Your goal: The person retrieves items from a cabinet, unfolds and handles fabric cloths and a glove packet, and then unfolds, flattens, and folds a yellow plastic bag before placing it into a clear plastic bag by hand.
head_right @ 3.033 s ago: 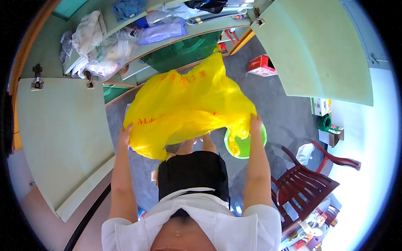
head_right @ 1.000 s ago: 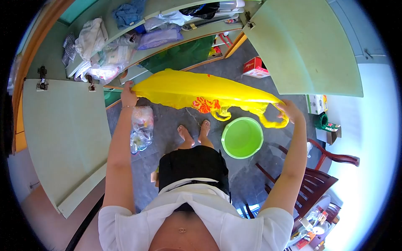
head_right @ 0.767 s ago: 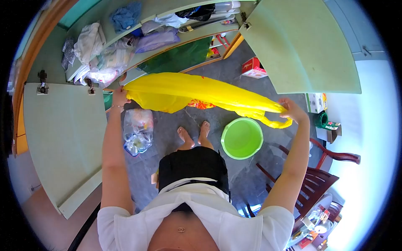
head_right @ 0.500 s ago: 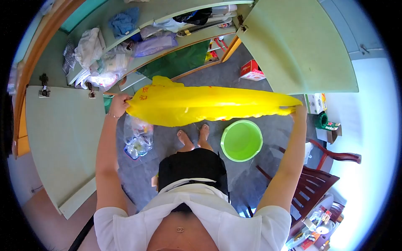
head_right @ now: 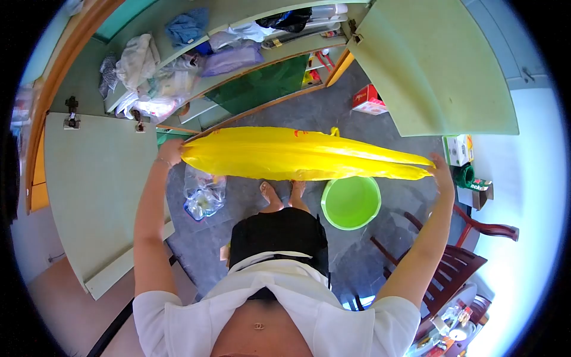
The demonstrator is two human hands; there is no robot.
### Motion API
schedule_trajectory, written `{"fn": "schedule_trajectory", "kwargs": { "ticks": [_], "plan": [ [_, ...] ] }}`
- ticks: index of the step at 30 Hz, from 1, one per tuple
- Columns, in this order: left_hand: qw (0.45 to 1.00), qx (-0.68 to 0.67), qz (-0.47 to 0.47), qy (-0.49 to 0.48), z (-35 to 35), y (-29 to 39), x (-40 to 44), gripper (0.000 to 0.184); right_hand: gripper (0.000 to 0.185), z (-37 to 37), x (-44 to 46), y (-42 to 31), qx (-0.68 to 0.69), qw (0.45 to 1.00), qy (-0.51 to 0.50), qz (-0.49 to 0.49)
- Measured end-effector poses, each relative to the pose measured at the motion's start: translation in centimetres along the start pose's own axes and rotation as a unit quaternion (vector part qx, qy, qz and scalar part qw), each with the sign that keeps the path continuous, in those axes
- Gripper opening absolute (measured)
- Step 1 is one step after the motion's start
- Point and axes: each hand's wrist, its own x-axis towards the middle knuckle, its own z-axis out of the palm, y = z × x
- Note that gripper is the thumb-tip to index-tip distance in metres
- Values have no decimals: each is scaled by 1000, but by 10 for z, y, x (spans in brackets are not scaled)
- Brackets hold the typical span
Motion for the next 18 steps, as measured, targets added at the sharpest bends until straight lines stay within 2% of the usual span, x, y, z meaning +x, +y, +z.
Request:
{"fn": "schedule_trajectory", "kwargs": {
  "ticks": [1, 2, 3, 4, 5, 6, 7, 8, 9, 10, 12, 14, 15, 16, 17, 18],
  "plan": [
    [974, -208, -76, -48, -4, -7, 2, 25, 38, -5, 1, 5, 3, 998, 53, -42],
    [898, -405, -147, -94, -9, -15, 6, 24, 35, -13, 3, 8, 5, 991, 107, -85],
    [775, -580, -211, -135, -16, -17, 8, 24, 33, -19, 5, 10, 7, 979, 161, -128],
    [758, -637, -138, -28, -21, 3, 0, 23, 28, -7, -1, 14, -59, 953, 242, -172],
    [725, -682, -64, 77, -22, 23, -14, 22, 24, 9, -14, 30, -176, 943, 224, -170],
    [853, -505, 15, 128, 39, 6, -1, 27, 20, 21, -25, 54, -289, 918, 208, -174],
    [976, -202, 82, -11, 88, 2, -8, 30, 17, 34, -33, 118, -440, 884, 88, -131],
    [983, -158, 14, -94, 90, -1, -34, 29, 14, 36, -47, 147, -314, 936, 146, -54],
    [979, -115, -55, -157, 82, 0, -36, 29, 12, 35, -41, 159, -174, 962, 208, 9],
    [975, -170, -96, -109, 72, 3, -20, 30, 12, 42, -45, 153, -181, 960, 203, 70],
    [945, -264, -182, -74, 75, 9, -39, 32, 14, 47, -59, 137, -425, 884, 179, 81],
    [864, -418, -238, -149, 60, 22, -50, 39, 15, 39, -69, 123, -329, 919, 192, 98],
    [813, -489, -259, -181, 54, 26, -47, 43, 16, 41, -66, 127, -275, 934, 202, 105],
    [755, -550, -280, -222, 56, 26, -50, 47, 16, 43, -75, 134, -299, 924, 202, 127],
    [760, -564, -216, -241, 61, 24, -56, 48, 17, 40, -84, 139, -326, 912, 200, 151],
    [753, -577, -198, -246, 54, 35, -59, 48, 18, 35, -79, 151, -349, 900, 201, 165]
  ]
}}
